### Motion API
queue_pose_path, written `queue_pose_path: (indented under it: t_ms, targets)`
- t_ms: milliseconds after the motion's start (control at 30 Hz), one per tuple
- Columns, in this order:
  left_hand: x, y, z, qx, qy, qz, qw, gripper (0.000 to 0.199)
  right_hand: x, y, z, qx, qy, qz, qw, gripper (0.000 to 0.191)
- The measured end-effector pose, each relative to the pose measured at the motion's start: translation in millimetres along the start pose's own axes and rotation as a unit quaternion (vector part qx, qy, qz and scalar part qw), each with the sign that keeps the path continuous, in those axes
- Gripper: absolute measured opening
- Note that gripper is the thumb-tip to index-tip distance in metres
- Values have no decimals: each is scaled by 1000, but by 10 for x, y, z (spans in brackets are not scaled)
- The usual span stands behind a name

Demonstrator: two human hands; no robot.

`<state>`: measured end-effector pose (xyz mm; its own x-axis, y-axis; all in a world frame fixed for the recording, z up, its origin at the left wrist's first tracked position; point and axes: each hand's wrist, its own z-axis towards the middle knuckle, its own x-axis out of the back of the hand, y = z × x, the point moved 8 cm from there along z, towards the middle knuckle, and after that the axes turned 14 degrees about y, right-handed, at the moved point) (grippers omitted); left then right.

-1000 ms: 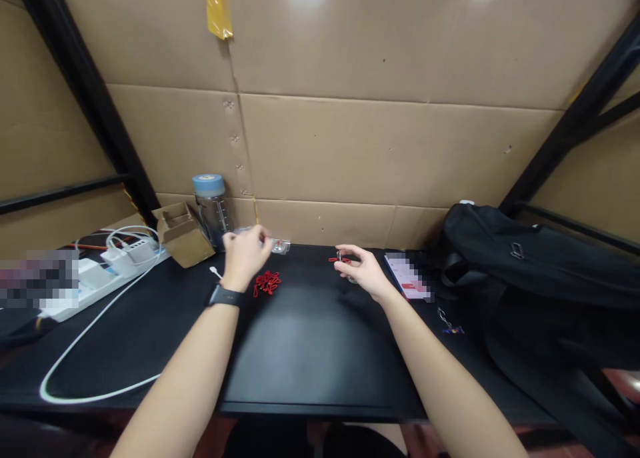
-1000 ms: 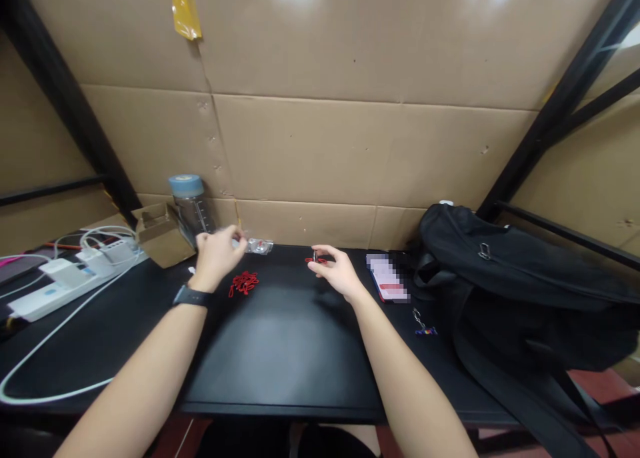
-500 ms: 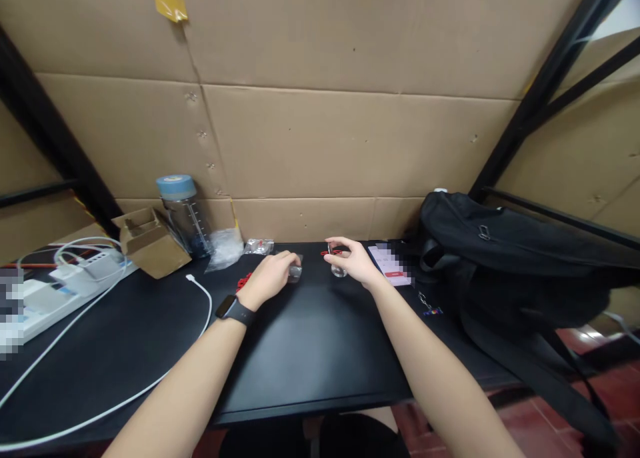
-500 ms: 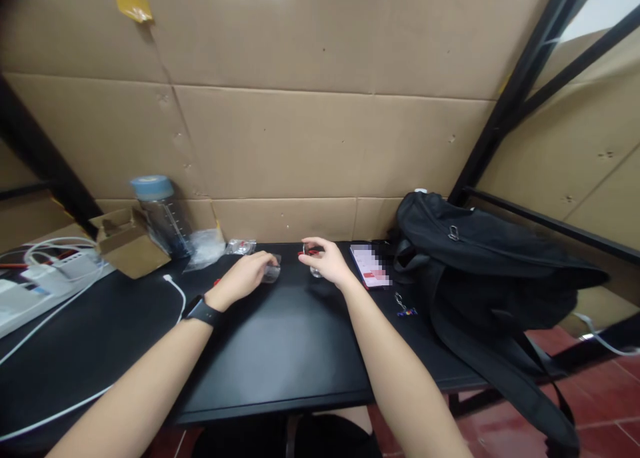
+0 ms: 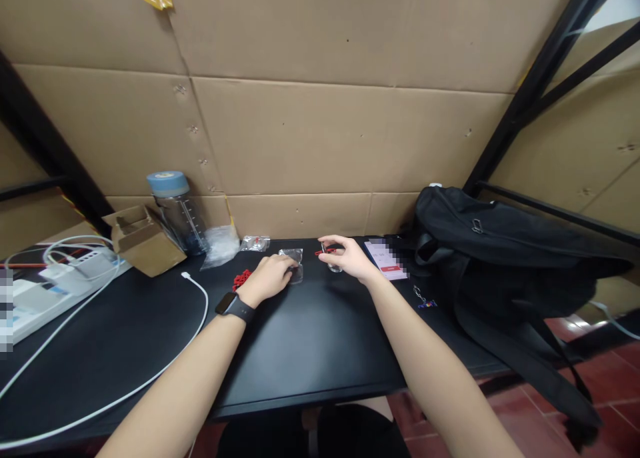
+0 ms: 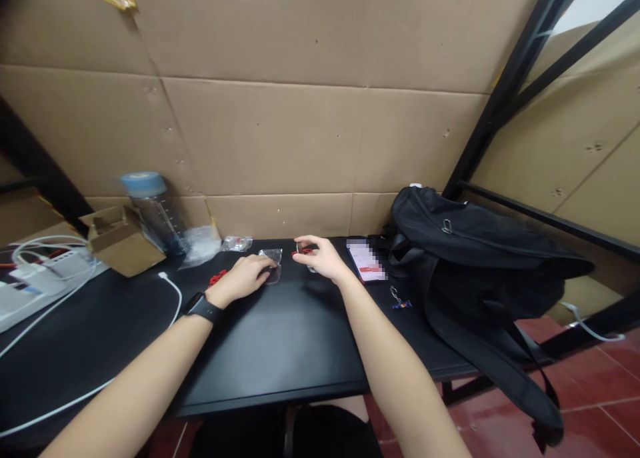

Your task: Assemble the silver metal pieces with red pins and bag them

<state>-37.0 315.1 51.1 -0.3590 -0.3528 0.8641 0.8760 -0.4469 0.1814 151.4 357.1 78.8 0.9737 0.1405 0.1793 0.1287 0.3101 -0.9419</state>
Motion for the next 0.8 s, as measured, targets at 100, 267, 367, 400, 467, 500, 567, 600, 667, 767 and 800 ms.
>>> queue_pose_path:
  t_ms: [100, 267, 367, 400, 467, 500, 567, 600, 667, 767, 800]
  targets:
    - [-7, 18, -15, 4, -13, 13, 1000, 34, -22, -11, 6, 29, -9, -49, 998, 50]
    - [6, 101, -38, 1, -34, 5, 999, 34, -126, -133, -69, 125, -38, -186, 974, 39]
    - [24, 191, -47, -7, -34, 20, 999, 30, -241, -173, -151, 140, -79, -237, 958, 35]
    - [28, 222, -49, -9, -33, 25, 999, 30, -270, -174, -172, 138, -89, -250, 954, 35]
    - [34, 269, -49, -8, -28, 33, 999, 32, -312, -159, -201, 133, -103, -277, 946, 33]
    - [35, 285, -47, -7, -25, 37, 999, 33, -326, -146, -211, 132, -109, -292, 941, 32]
    - [35, 309, -41, -5, -20, 43, 999, 33, -348, -107, -227, 133, -120, -320, 930, 30]
    - [35, 316, -37, -4, -17, 47, 999, 32, -353, -87, -232, 135, -123, -334, 925, 29]
    - [36, 333, -31, -6, -13, 55, 998, 29, -357, -52, -237, 142, -123, -357, 915, 29]
    - [47, 355, -24, -11, -6, 67, 998, 27, -368, -20, -237, 149, -113, -378, 907, 27]
    - [49, 360, -23, -12, -6, 70, 997, 27, -380, -20, -238, 153, -111, -381, 905, 26]
